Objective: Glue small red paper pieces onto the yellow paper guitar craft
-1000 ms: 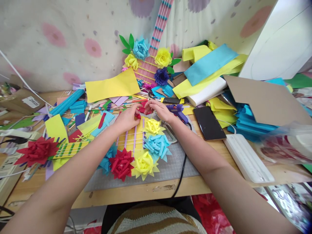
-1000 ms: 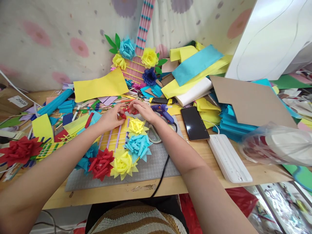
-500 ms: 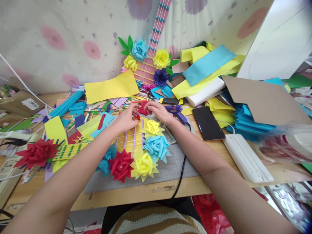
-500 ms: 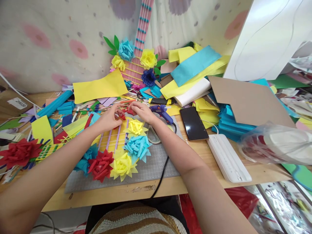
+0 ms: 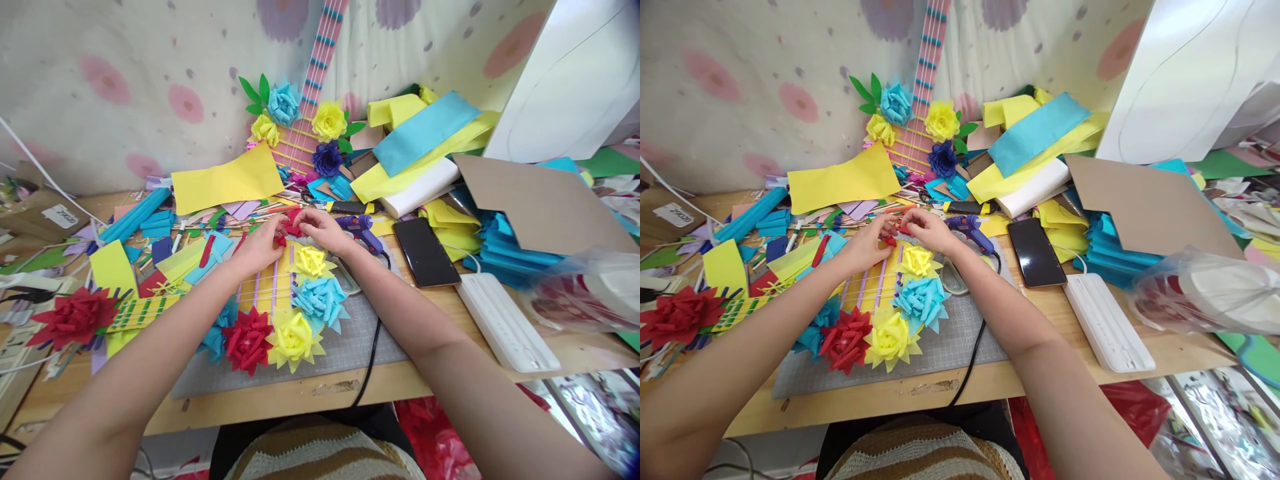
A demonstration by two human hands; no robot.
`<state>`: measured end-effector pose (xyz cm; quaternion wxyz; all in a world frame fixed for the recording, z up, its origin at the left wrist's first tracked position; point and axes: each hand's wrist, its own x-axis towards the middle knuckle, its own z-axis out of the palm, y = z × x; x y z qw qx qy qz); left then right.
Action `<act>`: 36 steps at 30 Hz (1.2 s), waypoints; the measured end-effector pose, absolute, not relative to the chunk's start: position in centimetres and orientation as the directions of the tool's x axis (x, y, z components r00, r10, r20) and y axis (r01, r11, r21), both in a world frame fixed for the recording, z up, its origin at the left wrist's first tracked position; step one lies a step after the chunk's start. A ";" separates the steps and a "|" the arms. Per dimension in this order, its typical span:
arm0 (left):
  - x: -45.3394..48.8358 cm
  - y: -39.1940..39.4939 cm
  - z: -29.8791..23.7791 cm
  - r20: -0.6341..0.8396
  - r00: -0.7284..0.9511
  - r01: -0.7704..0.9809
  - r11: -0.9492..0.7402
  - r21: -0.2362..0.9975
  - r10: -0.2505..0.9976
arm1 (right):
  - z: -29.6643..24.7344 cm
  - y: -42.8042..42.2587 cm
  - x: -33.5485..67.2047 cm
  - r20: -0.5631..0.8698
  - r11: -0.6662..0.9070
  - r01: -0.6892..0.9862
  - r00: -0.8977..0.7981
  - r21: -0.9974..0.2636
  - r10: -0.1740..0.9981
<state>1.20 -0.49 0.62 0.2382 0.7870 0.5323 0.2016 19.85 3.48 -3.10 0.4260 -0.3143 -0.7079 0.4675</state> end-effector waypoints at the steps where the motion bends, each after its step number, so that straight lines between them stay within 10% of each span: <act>1: 1.2 -0.5 0.6 0.066 0.351 0.739 -0.320 0.592 0.934 | -3.1 3.5 19.9 0.307 0.366 0.050 -0.444 -0.929 0.842; 11: 0.1 0.7 0.0 0.036 0.167 0.516 -0.118 0.849 0.985 | -3.0 3.5 19.8 0.344 0.450 0.124 -0.478 -0.884 0.808; 22: -0.4 0.0 1.7 -0.049 -0.182 0.565 0.146 0.812 0.982 | -2.5 2.9 19.9 0.360 0.627 0.252 -0.639 -0.738 0.680; 30: 0.8 -0.5 3.4 -0.272 -0.291 0.050 0.298 0.953 0.917 | -2.1 2.9 20.3 0.336 0.592 0.204 -0.662 -0.780 0.670; 36: -0.3 -0.3 5.0 -0.454 -0.264 -0.472 0.296 0.830 0.851 | -2.0 2.8 20.4 0.355 0.558 0.132 -0.648 -0.819 0.674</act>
